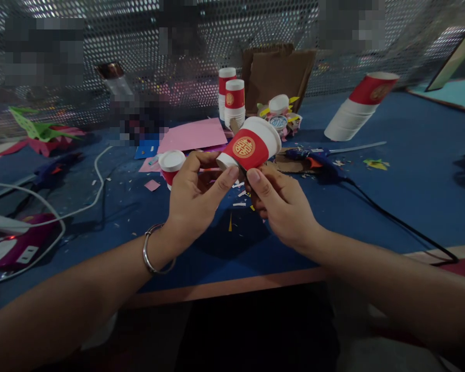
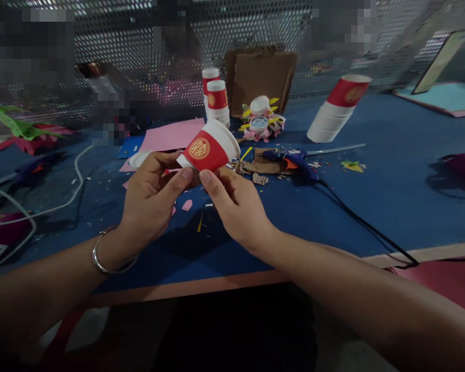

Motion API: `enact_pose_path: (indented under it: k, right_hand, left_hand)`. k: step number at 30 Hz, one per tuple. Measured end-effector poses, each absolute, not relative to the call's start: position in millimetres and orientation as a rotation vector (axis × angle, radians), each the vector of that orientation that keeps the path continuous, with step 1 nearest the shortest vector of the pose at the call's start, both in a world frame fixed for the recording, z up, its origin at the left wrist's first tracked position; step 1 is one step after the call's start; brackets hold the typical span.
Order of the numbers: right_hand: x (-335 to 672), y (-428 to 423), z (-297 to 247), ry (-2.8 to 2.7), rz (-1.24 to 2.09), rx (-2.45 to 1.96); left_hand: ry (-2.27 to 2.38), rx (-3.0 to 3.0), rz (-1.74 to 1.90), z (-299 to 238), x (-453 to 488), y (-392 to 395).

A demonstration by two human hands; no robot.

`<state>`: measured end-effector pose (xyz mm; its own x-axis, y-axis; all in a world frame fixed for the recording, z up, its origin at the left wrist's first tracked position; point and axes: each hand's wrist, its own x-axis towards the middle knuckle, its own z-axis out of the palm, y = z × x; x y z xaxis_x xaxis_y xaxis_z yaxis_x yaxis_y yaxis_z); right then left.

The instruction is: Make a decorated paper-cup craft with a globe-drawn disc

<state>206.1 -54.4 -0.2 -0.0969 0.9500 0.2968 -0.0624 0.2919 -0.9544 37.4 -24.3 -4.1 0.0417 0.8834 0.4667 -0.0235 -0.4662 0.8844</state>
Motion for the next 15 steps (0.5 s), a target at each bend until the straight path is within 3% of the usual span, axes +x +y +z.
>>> enact_pose_path:
  k: [15]
  right_hand:
    - [206.5, -51.9, -1.1, -1.371, 1.082, -0.861]
  left_hand:
    - [0.883, 1.621, 1.512, 4.1, 39.1, -28.7]
